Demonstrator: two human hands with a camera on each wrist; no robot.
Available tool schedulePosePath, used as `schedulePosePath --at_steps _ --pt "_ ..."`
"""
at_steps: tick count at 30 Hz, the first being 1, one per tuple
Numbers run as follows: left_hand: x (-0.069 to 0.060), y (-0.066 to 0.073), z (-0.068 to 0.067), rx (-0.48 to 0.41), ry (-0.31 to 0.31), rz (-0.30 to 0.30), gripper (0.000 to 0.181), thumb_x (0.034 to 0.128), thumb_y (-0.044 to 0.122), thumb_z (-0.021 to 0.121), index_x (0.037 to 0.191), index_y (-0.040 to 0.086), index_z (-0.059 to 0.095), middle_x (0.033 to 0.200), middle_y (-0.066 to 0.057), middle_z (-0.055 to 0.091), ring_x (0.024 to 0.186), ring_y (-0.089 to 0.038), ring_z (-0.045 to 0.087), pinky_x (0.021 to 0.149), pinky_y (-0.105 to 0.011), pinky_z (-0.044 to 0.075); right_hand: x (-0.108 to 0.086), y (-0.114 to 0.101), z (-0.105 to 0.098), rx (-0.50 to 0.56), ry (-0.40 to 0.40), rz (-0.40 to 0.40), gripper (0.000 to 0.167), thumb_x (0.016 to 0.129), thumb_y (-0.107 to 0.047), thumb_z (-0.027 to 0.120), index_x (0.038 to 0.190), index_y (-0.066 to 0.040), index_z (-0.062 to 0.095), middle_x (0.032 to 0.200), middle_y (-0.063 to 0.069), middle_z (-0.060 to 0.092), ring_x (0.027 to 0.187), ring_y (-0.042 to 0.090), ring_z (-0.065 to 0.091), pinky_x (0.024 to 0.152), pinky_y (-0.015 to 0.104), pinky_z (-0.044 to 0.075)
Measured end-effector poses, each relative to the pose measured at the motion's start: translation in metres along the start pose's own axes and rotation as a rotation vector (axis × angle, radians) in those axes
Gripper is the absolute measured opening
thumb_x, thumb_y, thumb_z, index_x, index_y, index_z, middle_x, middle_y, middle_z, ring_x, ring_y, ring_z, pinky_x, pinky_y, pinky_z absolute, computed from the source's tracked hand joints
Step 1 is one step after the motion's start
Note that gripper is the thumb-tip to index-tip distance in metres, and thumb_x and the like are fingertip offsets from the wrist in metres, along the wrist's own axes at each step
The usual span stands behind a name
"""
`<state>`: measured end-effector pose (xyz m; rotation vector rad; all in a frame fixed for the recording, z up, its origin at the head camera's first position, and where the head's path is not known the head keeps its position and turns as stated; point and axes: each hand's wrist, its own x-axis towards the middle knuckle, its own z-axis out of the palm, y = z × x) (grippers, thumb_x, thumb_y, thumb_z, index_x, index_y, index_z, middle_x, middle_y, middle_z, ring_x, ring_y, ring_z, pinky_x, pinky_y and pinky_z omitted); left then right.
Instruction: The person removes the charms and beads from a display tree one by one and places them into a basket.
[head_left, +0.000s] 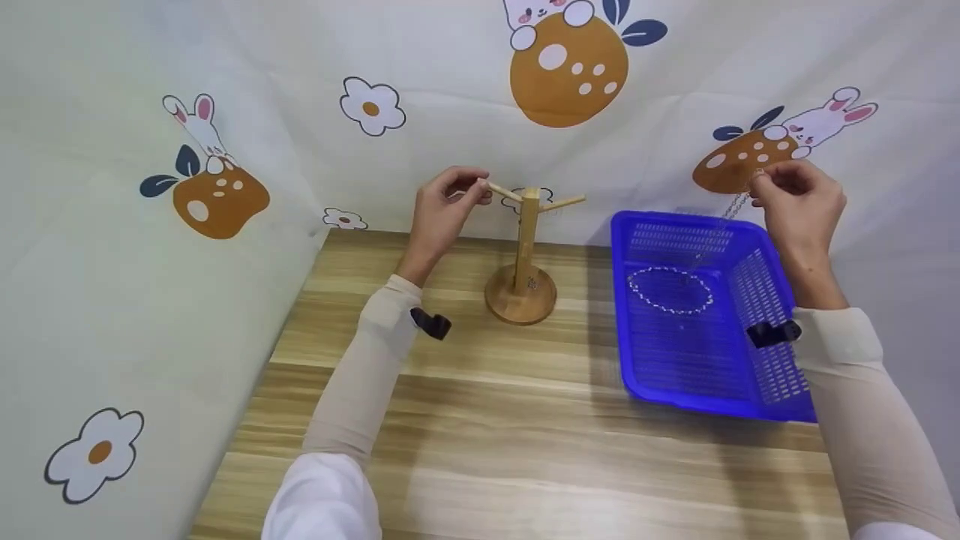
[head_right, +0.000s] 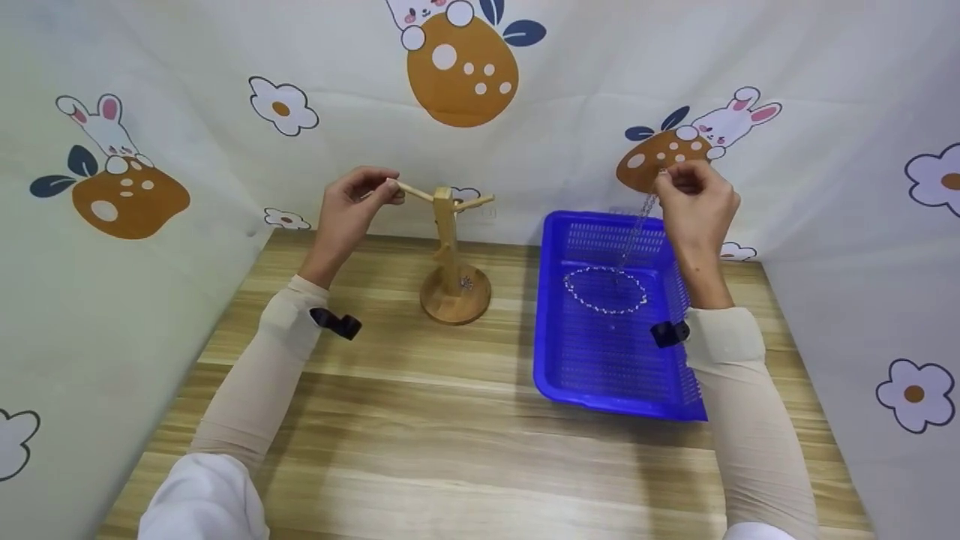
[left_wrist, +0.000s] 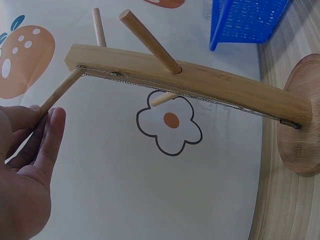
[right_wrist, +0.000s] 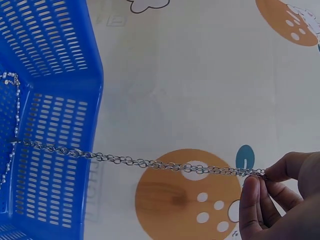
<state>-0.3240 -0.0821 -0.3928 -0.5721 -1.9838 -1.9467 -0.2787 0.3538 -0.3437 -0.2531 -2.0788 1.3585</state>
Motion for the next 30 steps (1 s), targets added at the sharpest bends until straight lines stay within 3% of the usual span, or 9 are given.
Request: schedulePosePath --at_steps 14,20,26,30 --pt "-0.001 0.002 0.001 0.013 -0.003 -0.013 0.019 0.1031 0.005 0.07 0.118 -0.005 0.073 0.109 -0.015 0.073 0.095 -0.02 0.075 0.09 -0.032 0.068 0.001 0.041 0.003 -0.124 -0.012 0.05 0.014 0.096 -0.023 0.072 0.085 -0.03 0.075 0.071 -0.027 0.063 0.064 -0.005 0.062 0.061 0.006 0.051" --pt "-0.002 0.003 0.0 0.008 -0.003 -0.015 0.017 0.1032 0.006 0.07 0.117 -0.003 0.074 0.108 -0.015 0.074 0.095 -0.02 0.075 0.09 -0.033 0.068 0.0 0.046 0.004 -0.15 -0.014 0.049 0.007 0.096 -0.023 0.072 0.09 -0.022 0.075 0.069 -0.029 0.062 0.063 -0.006 0.061 0.061 0.007 0.05" --pt "-0.001 0.002 0.0 0.005 0.005 -0.022 0.023 0.1032 0.005 0.07 0.12 -0.011 0.071 0.108 -0.015 0.074 0.093 -0.019 0.075 0.09 -0.032 0.068 -0.002 0.051 0.005 -0.174 -0.035 0.036 0.011 0.096 -0.023 0.07 0.094 -0.014 0.076 0.068 -0.029 0.061 0.063 -0.005 0.059 0.06 0.007 0.048" --pt "-0.001 0.002 0.001 -0.005 -0.001 -0.01 0.02 0.1028 0.004 0.07 0.118 -0.009 0.073 0.106 -0.015 0.074 0.092 -0.018 0.076 0.089 -0.033 0.068 -0.005 0.055 0.007 -0.193 -0.047 0.026 0.011 0.095 -0.021 0.069 0.093 -0.012 0.075 0.066 -0.03 0.06 0.062 -0.006 0.059 0.059 0.009 0.047"
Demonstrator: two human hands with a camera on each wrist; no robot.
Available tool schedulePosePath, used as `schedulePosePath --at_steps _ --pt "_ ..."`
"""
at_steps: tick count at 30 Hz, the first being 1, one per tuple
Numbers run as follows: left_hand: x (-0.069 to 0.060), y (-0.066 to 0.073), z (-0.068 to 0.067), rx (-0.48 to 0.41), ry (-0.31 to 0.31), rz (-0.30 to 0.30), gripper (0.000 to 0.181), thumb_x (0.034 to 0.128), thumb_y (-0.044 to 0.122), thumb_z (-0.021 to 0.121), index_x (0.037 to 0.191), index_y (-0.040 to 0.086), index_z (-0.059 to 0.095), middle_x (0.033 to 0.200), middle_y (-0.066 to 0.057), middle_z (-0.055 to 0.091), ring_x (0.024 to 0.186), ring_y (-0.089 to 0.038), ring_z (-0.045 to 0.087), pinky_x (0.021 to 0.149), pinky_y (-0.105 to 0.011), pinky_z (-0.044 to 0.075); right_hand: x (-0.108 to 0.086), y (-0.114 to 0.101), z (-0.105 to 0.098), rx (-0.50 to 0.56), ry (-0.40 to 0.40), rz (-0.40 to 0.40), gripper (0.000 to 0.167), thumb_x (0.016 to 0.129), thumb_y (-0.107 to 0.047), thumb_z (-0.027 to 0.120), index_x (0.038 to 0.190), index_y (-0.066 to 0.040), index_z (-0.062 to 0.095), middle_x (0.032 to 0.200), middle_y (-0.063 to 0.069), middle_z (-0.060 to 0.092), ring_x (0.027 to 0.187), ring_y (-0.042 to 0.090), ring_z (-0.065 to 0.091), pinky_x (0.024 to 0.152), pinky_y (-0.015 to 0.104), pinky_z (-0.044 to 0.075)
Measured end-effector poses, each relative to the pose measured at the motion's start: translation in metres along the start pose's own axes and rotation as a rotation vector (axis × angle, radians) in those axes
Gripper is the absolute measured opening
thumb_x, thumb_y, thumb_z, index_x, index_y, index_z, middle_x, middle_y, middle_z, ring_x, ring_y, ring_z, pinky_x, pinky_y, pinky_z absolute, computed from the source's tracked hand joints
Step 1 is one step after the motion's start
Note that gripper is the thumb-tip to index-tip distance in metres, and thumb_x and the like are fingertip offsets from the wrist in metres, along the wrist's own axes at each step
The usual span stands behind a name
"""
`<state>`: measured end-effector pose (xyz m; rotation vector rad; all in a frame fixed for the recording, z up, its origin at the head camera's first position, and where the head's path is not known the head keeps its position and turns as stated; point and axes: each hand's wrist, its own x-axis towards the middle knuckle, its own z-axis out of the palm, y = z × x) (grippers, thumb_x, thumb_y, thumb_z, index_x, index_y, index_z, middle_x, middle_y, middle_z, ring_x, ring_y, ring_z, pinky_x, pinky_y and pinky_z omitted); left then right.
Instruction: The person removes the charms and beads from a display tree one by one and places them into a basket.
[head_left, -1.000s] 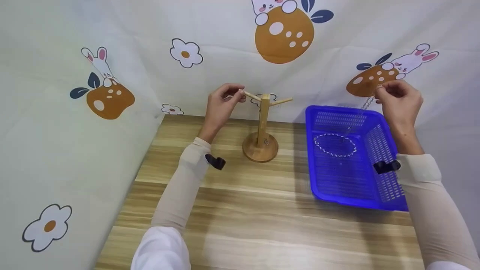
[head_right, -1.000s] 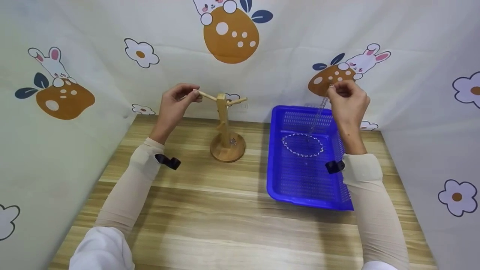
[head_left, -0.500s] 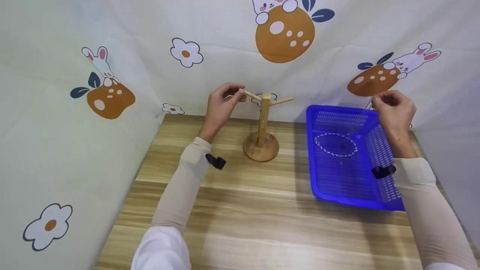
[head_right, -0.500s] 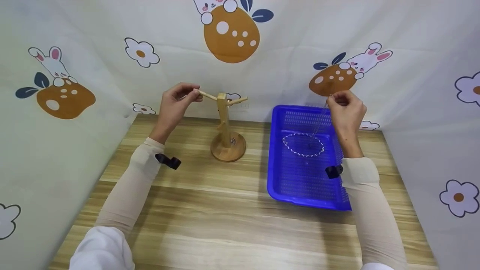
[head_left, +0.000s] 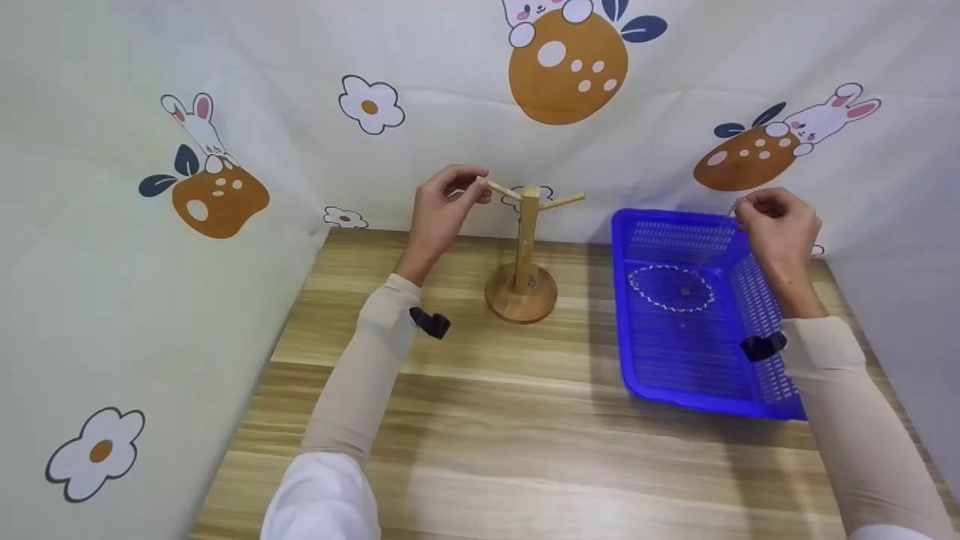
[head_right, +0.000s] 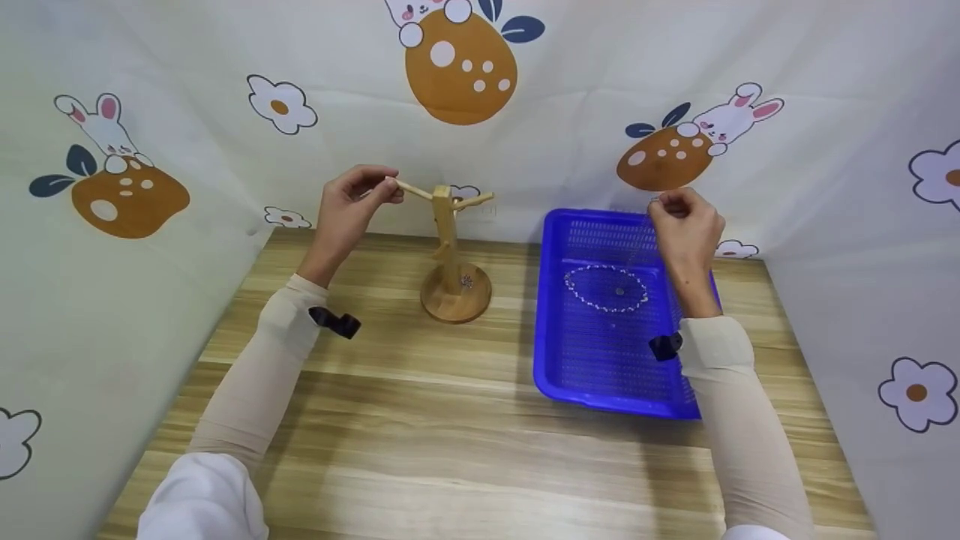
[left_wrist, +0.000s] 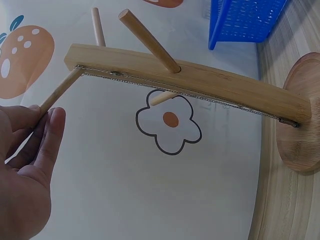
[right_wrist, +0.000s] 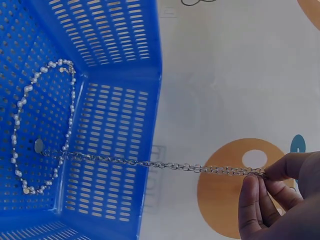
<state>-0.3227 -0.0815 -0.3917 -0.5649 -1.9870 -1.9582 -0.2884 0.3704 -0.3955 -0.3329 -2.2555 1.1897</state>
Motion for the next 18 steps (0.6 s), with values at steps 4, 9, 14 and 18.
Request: schedulePosePath --at_steps 4,9,14,18 --pt "0.001 0.0 0.0 -0.015 0.0 0.004 0.018 0.1026 0.003 0.07 0.116 -0.008 0.073 0.105 -0.015 0.074 0.091 -0.017 0.076 0.088 -0.034 0.068 -0.002 0.002 0.004 -0.011 -0.016 -0.001 0.011 0.095 -0.021 0.069 0.092 -0.012 0.075 0.065 -0.031 0.059 0.061 -0.007 0.058 0.058 0.01 0.045" --pt "0.001 0.0 0.0 -0.018 0.005 -0.004 0.02 0.1027 0.003 0.07 0.117 -0.01 0.072 0.105 -0.015 0.074 0.091 -0.017 0.076 0.088 -0.033 0.068 -0.005 0.006 0.011 -0.009 -0.038 -0.016 0.008 0.094 -0.019 0.071 0.089 -0.014 0.075 0.064 -0.033 0.057 0.06 -0.009 0.058 0.056 0.007 0.046" --pt "0.001 0.0 0.0 -0.015 0.003 0.0 0.019 0.1027 0.003 0.07 0.116 -0.01 0.072 0.105 -0.016 0.074 0.09 -0.016 0.075 0.088 -0.034 0.068 -0.007 0.009 0.017 -0.042 -0.073 -0.035 0.012 0.092 -0.017 0.069 0.091 -0.007 0.076 0.063 -0.034 0.055 0.06 -0.01 0.055 0.056 0.007 0.044" --pt "0.001 0.0 0.0 -0.017 0.0 0.006 0.022 0.1025 0.001 0.069 0.118 -0.015 0.07 0.105 -0.015 0.074 0.09 -0.014 0.075 0.088 -0.033 0.068 -0.01 0.012 0.021 -0.082 -0.106 -0.043 0.016 0.093 -0.018 0.068 0.094 -0.005 0.076 0.064 -0.035 0.054 0.061 -0.011 0.055 0.057 0.007 0.043"
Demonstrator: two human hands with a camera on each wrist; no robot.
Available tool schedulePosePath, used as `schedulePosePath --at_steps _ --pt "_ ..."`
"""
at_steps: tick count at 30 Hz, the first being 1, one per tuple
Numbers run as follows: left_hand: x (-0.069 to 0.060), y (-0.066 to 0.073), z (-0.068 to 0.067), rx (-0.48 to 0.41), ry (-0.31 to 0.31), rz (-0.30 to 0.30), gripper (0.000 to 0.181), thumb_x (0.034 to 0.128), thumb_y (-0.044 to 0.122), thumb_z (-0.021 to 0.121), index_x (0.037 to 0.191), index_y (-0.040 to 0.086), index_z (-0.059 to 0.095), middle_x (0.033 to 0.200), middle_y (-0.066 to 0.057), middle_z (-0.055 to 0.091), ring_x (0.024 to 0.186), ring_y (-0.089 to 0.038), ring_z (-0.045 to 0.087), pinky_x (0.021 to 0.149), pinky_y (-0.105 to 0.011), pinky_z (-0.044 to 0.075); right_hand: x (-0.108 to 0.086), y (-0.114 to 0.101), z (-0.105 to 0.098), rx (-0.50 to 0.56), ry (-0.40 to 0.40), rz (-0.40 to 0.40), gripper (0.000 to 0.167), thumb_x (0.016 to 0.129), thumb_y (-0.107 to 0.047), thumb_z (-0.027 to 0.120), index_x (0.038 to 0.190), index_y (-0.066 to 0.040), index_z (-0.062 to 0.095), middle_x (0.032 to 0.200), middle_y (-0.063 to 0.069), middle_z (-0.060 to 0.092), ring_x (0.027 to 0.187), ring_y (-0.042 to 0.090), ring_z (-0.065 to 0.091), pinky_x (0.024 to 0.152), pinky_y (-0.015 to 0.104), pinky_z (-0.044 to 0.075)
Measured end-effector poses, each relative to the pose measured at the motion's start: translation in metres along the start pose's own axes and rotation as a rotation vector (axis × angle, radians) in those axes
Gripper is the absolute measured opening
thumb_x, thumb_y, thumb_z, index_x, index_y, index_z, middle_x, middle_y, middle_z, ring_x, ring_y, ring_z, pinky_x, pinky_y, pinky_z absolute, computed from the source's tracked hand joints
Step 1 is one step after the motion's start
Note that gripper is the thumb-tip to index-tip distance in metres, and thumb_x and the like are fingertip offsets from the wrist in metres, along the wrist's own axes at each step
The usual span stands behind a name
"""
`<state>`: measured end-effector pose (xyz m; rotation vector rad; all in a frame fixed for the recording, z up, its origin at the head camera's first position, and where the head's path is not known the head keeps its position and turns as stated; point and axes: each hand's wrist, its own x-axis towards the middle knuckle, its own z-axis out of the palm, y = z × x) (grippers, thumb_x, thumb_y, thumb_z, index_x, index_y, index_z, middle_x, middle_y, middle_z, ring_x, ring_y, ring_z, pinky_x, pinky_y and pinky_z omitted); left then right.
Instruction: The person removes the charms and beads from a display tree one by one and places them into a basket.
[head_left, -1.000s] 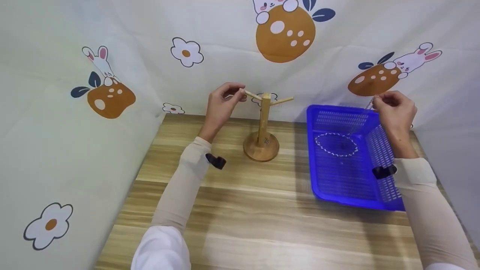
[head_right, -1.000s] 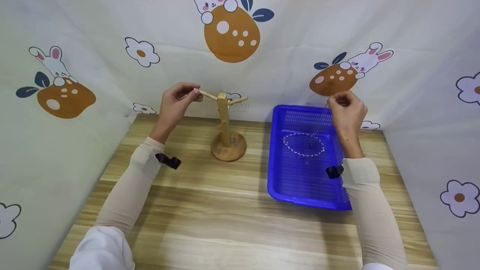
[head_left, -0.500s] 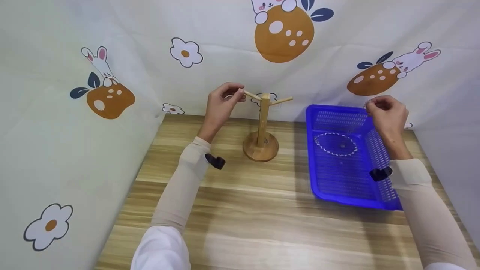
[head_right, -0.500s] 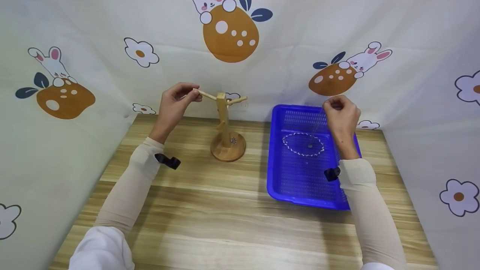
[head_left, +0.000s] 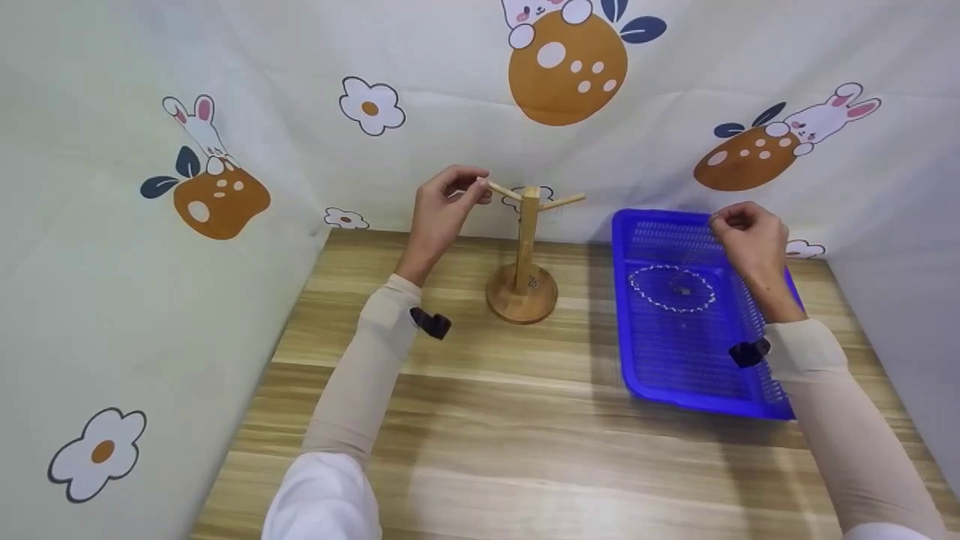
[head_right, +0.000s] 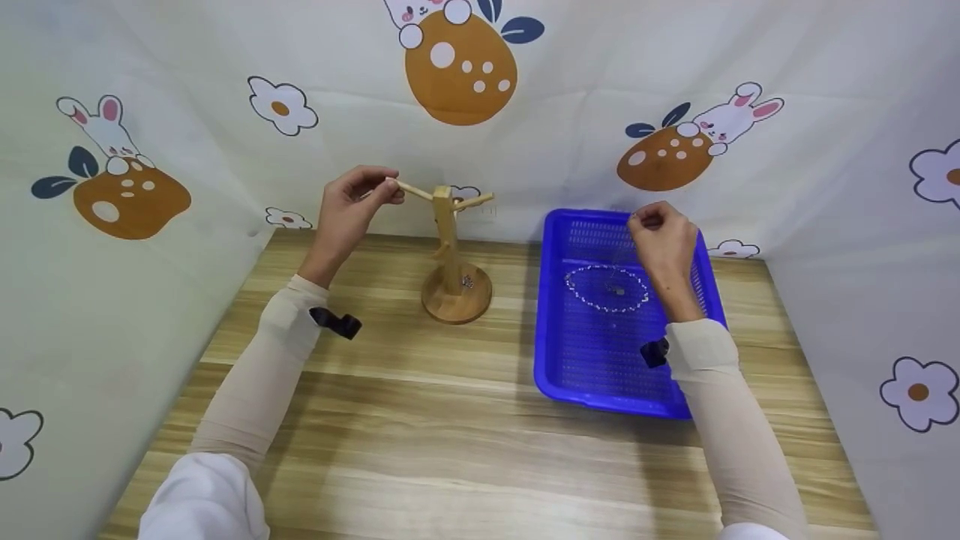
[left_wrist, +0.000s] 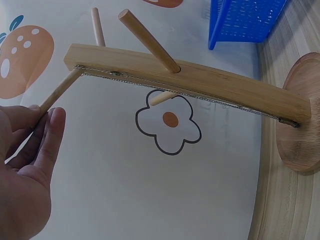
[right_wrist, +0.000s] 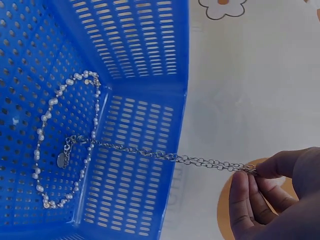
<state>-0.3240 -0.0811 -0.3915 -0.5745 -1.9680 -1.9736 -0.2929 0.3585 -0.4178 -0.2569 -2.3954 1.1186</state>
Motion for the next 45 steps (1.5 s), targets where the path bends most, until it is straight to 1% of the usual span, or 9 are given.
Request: schedulePosePath --at_steps 8,13,16,20,24,27,31,36,45 --pt "0.0 0.0 0.0 -0.004 -0.001 -0.006 0.023 0.1028 0.002 0.069 0.119 -0.015 0.069 0.105 -0.015 0.073 0.09 -0.014 0.075 0.089 -0.033 0.068 -0.005 0.006 0.009 -0.041 -0.051 -0.031 0.018 0.095 -0.017 0.067 0.098 -0.002 0.077 0.067 -0.03 0.055 0.062 -0.01 0.054 0.056 0.007 0.044" --pt "-0.001 -0.001 -0.001 0.008 -0.008 0.011 0.019 0.1026 0.003 0.07 0.117 -0.009 0.073 0.105 -0.016 0.075 0.089 -0.015 0.075 0.088 -0.033 0.068 -0.008 0.011 0.013 -0.091 -0.066 -0.041 0.016 0.093 -0.015 0.068 0.095 -0.002 0.077 0.069 -0.026 0.057 0.062 -0.012 0.052 0.06 0.008 0.042" --pt "-0.001 -0.001 -0.002 0.009 -0.009 0.016 0.017 0.1023 0.004 0.07 0.116 -0.005 0.074 0.105 -0.016 0.075 0.089 -0.015 0.076 0.087 -0.033 0.068 -0.009 0.014 0.015 -0.133 -0.083 -0.049 0.016 0.093 -0.015 0.068 0.094 -0.002 0.077 0.073 -0.014 0.065 0.062 -0.013 0.05 0.061 0.008 0.041" --pt "-0.001 0.0 -0.002 0.003 -0.008 0.01 0.018 0.1022 0.004 0.07 0.117 -0.007 0.074 0.106 -0.017 0.075 0.089 -0.016 0.076 0.087 -0.033 0.068 -0.011 0.02 0.016 -0.171 -0.11 -0.058 0.017 0.094 -0.015 0.068 0.096 -0.001 0.077 0.085 0.007 0.073 0.064 -0.011 0.05 0.062 0.008 0.04" --pt "-0.001 0.0 -0.001 -0.002 -0.007 0.004 0.019 0.1022 0.004 0.071 0.117 -0.008 0.073 0.106 -0.017 0.075 0.09 -0.017 0.075 0.087 -0.033 0.068 -0.011 0.026 0.018 -0.193 -0.128 -0.078 0.018 0.094 -0.014 0.068 0.098 0.0 0.078 0.092 0.017 0.075 0.065 -0.012 0.047 0.064 0.009 0.038" --pt "-0.001 0.0 -0.001 -0.005 -0.005 0.001 0.017 0.1022 0.004 0.071 0.116 -0.006 0.074 0.106 -0.016 0.075 0.091 -0.018 0.075 0.088 -0.034 0.068 -0.012 0.03 0.018 -0.21 -0.135 -0.103 0.017 0.093 -0.013 0.068 0.096 0.001 0.078 0.092 0.02 0.076 0.065 -0.011 0.046 0.064 0.012 0.038" --pt "-0.001 -0.001 -0.001 -0.009 -0.004 -0.004 0.016 0.1024 0.003 0.07 0.115 -0.005 0.074 0.106 -0.015 0.075 0.091 -0.018 0.076 0.088 -0.034 0.068 -0.012 0.034 0.02 -0.233 -0.151 -0.133 0.014 0.092 -0.009 0.068 0.093 0.001 0.077 0.088 0.02 0.075 0.065 -0.002 0.049 0.064 0.016 0.038" --pt "-0.001 -0.001 -0.001 -0.011 -0.004 0.0 0.016 0.1024 0.003 0.07 0.115 -0.005 0.074 0.105 -0.015 0.074 0.09 -0.016 0.076 0.089 -0.034 0.068 -0.013 0.04 0.022 -0.252 -0.187 -0.14 0.012 0.091 -0.007 0.068 0.091 0.002 0.076 0.085 0.019 0.073 0.066 0.009 0.053 0.062 0.02 0.04" --pt "-0.002 0.001 -0.001 0.006 -0.007 0.001 0.015 0.1029 0.003 0.069 0.116 -0.003 0.075 0.104 -0.014 0.074 0.091 -0.019 0.076 0.089 -0.034 0.068 -0.016 0.047 0.027 -0.276 -0.246 -0.151 0.013 0.089 -0.006 0.067 0.089 0.003 0.076 0.083 0.019 0.074 0.066 0.018 0.058 0.062 0.031 0.046"
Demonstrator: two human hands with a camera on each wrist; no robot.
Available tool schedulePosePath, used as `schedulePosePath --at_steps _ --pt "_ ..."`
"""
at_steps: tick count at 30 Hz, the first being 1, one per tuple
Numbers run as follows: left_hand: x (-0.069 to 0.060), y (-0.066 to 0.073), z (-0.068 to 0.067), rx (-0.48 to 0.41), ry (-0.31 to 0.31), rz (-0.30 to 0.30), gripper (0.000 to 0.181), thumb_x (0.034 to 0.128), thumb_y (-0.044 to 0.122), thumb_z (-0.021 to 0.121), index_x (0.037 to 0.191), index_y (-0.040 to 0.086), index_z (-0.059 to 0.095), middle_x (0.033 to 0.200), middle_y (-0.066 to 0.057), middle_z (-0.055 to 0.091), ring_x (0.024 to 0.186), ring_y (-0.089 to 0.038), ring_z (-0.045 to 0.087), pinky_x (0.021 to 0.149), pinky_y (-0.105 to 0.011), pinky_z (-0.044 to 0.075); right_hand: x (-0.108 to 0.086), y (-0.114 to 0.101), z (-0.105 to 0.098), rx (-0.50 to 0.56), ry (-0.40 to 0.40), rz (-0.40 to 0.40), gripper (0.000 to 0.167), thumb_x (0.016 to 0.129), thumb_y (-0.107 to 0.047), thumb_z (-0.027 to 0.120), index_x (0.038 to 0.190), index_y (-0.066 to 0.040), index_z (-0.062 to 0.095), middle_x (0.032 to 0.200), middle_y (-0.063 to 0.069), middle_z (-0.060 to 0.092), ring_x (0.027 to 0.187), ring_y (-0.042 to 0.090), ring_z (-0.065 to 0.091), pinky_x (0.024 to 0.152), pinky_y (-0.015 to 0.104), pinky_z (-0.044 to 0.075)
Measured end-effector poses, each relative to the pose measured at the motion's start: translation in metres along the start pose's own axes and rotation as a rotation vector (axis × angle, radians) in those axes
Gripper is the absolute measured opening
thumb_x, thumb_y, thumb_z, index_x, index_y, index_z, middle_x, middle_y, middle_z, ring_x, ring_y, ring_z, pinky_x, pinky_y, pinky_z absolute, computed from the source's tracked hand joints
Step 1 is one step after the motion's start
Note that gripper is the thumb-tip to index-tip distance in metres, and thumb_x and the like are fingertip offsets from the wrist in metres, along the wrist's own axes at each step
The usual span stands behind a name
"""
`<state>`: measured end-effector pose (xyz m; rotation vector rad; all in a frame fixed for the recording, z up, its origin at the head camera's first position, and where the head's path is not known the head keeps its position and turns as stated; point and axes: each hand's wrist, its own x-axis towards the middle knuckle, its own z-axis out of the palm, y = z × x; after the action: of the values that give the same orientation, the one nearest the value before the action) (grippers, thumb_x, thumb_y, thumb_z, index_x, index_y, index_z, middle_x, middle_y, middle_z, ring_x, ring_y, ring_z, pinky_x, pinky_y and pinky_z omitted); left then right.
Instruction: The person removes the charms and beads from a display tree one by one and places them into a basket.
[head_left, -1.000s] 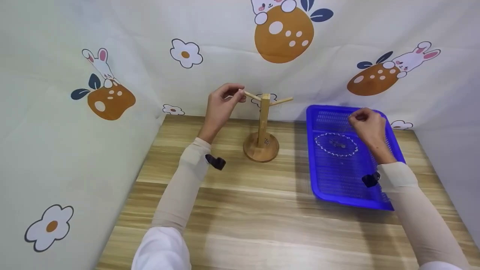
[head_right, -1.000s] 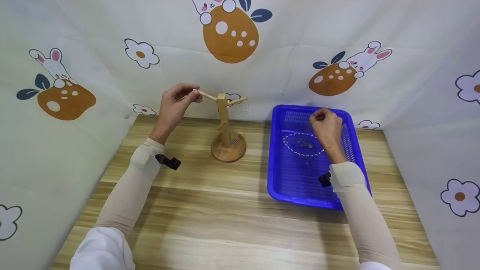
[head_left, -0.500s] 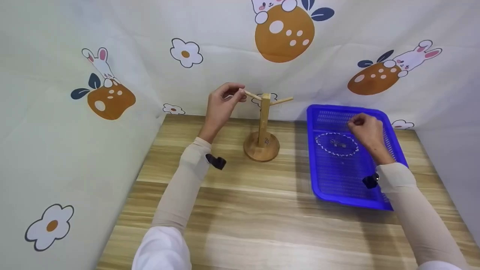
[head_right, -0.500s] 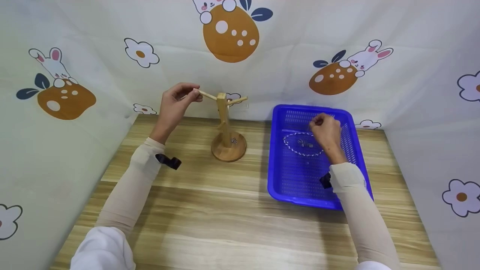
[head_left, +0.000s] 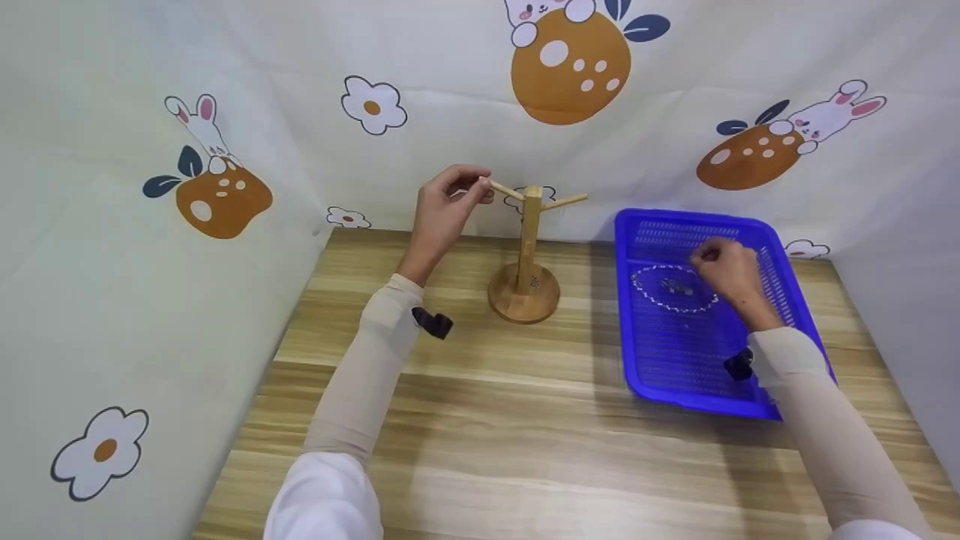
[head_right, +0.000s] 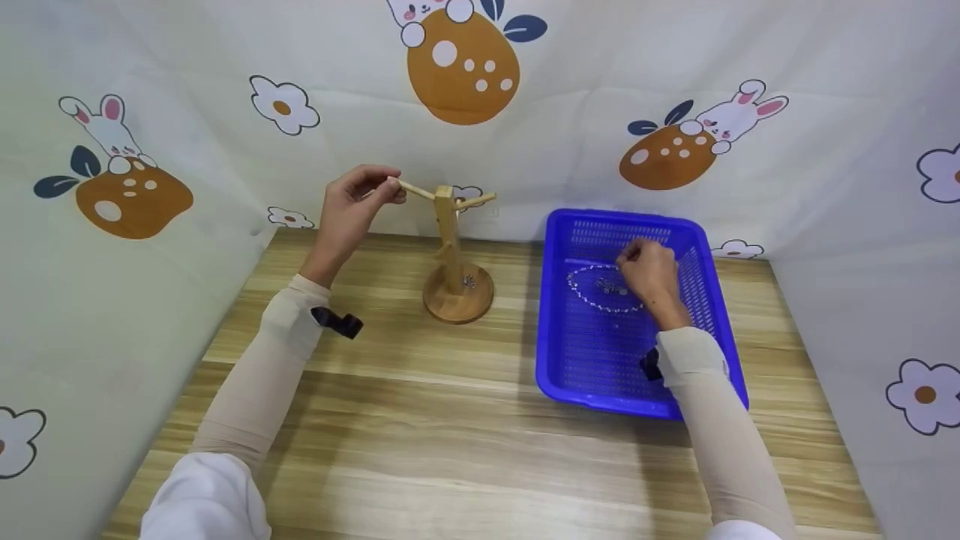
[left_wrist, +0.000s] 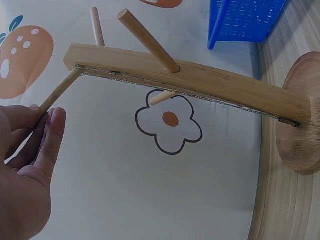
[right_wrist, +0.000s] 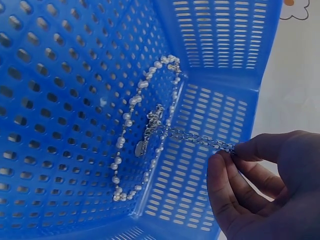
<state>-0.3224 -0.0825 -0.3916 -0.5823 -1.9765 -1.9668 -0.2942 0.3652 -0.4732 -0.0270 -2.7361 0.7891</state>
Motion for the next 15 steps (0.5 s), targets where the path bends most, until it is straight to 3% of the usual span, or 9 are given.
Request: schedulePosePath --at_steps 7,12,15 --pt "0.0001 -0.0001 0.0005 -0.011 -0.001 -0.016 0.016 0.1032 0.004 0.069 0.116 -0.003 0.074 0.105 -0.013 0.073 0.092 -0.018 0.075 0.089 -0.033 0.068 -0.0018 0.0019 0.0039 -0.017 -0.068 0.006 0.013 0.092 -0.006 0.067 0.093 0.004 0.075 0.087 0.022 0.074 0.076 0.033 0.066 0.068 0.043 0.05" --pt "-0.0001 0.0003 0.0005 -0.009 0.001 -0.014 0.015 0.103 0.003 0.069 0.116 -0.004 0.074 0.104 -0.013 0.073 0.091 -0.018 0.075 0.089 -0.033 0.068 -0.0023 0.0035 0.0063 -0.036 -0.11 -0.01 0.013 0.091 -0.005 0.067 0.093 0.005 0.075 0.087 0.024 0.074 0.074 0.034 0.067 0.065 0.042 0.051" --pt "-0.0003 0.0006 0.0001 -0.006 0.001 -0.009 0.015 0.1029 0.003 0.069 0.116 -0.004 0.074 0.104 -0.013 0.073 0.091 -0.018 0.075 0.089 -0.034 0.068 -0.0025 0.0051 0.0087 -0.038 -0.126 -0.02 0.013 0.091 -0.004 0.067 0.093 0.006 0.075 0.088 0.025 0.074 0.074 0.036 0.068 0.065 0.047 0.054"
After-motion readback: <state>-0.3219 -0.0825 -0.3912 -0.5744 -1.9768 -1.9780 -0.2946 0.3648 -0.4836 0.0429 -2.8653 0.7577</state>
